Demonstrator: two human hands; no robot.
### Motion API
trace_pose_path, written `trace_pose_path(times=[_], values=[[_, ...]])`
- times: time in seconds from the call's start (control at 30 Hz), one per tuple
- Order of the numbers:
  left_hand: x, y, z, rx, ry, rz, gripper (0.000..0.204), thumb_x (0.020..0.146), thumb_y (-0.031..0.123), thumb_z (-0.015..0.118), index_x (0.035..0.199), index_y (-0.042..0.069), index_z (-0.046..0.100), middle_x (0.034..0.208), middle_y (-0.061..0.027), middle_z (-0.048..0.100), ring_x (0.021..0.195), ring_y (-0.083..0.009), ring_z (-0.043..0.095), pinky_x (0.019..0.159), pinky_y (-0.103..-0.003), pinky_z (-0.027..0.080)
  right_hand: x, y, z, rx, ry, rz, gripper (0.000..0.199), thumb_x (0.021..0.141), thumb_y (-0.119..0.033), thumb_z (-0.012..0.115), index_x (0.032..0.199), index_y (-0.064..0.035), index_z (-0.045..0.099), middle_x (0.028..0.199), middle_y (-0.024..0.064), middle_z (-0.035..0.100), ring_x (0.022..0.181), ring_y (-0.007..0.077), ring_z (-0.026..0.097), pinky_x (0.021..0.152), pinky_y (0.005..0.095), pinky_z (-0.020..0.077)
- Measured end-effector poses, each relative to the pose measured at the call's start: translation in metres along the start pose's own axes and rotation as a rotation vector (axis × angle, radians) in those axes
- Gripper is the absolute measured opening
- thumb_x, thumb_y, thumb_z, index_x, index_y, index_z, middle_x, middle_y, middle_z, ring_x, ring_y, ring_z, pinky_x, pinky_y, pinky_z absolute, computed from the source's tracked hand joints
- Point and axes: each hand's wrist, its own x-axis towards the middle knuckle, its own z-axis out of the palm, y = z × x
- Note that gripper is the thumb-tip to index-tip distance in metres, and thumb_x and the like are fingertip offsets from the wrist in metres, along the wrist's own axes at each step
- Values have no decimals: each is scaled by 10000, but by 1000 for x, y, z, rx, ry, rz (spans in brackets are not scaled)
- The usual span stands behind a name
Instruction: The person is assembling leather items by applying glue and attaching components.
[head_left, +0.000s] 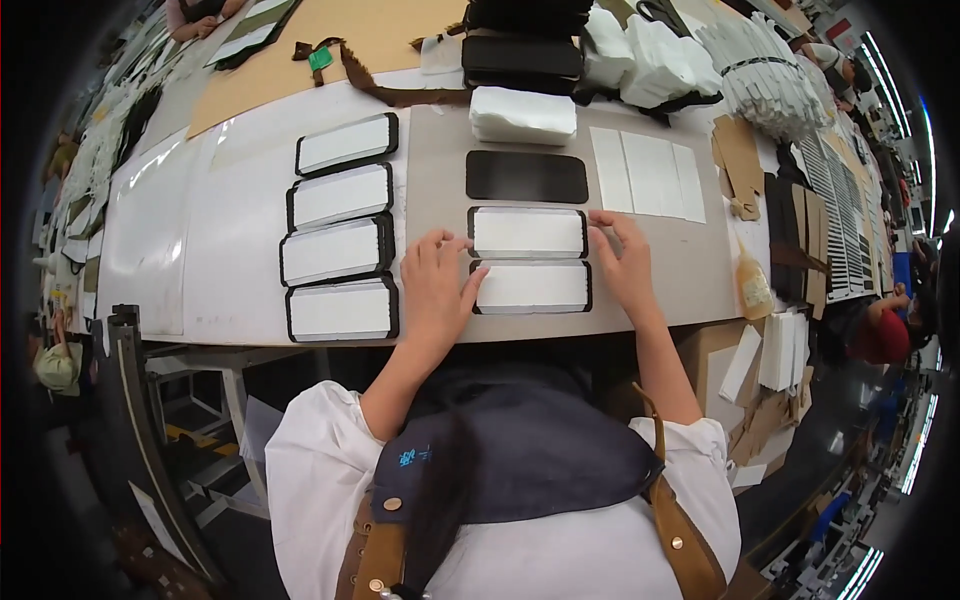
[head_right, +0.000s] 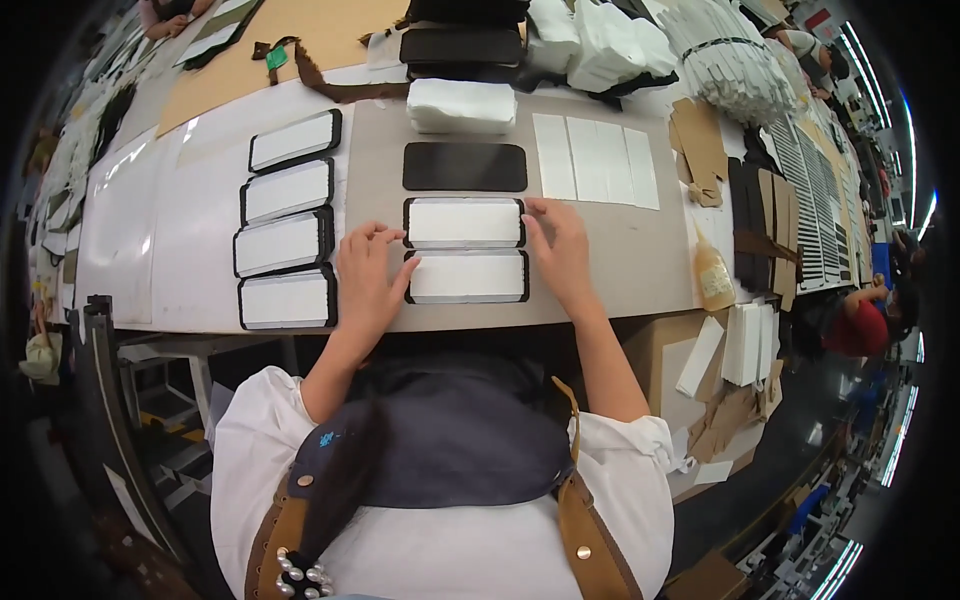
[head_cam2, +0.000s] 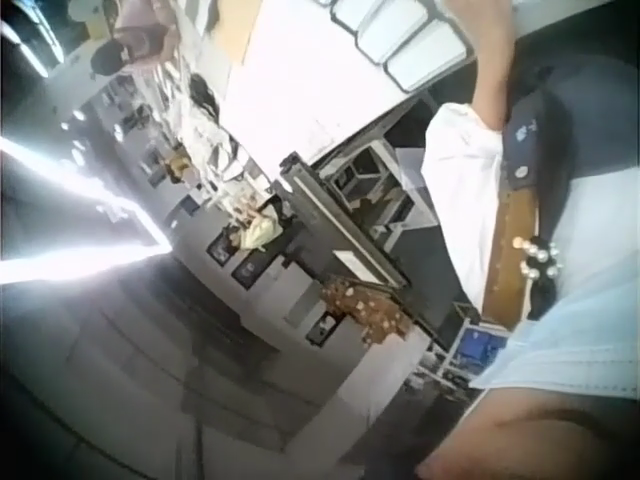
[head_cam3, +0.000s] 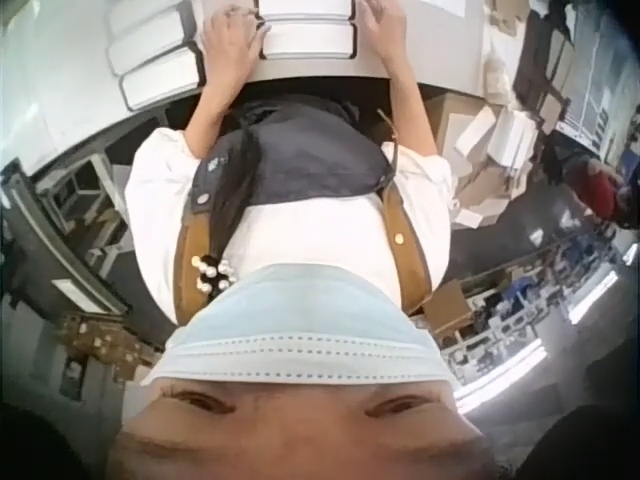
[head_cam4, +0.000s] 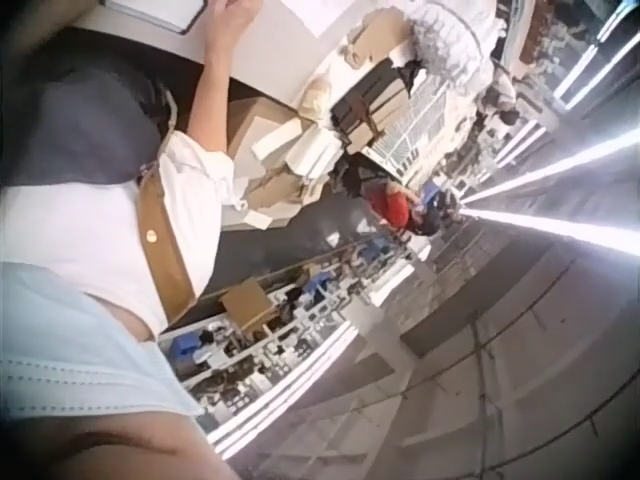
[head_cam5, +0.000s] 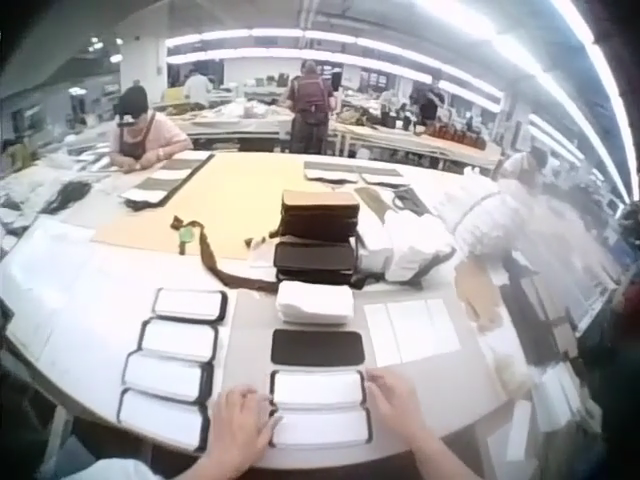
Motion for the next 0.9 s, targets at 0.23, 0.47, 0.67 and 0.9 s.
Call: trace_pose_path(times=[0.23,0.47,0.67,0.9], values=[[2,0,6,-10,43,-77,182,876,189,780,976,98,657,1095,-91,591,1094,-316,550,929,-464,415,27,-5,21,-404,-3,-182,138,890,-25,724,1005,-11,649,996,150,626,961,353,578,879,446,476],[-4,6,-8,-593,-122,-396,363,960,123,721,1243,33,512,984,-121,671,805,-295,683,711,-394,530,30,-4,20,-376,-45,-142,117,915,-28,706,988,10,623,984,165,621,951,341,583,863,439,485],[2,8,-44,-722,-109,-290,487,967,90,730,1393,60,497,1053,-72,641,919,-166,632,865,-296,528,45,-1,15,-390,-164,-39,133,931,-33,694,1025,26,621,998,174,626,930,340,601,847,436,495],[42,-120,-123,-728,276,-337,461,962,70,719,1386,52,538,996,-37,631,825,-102,621,744,-253,522,39,1,14,-312,-128,-66,98,946,-20,670,1010,31,616,958,177,620,902,342,599,835,420,495]])
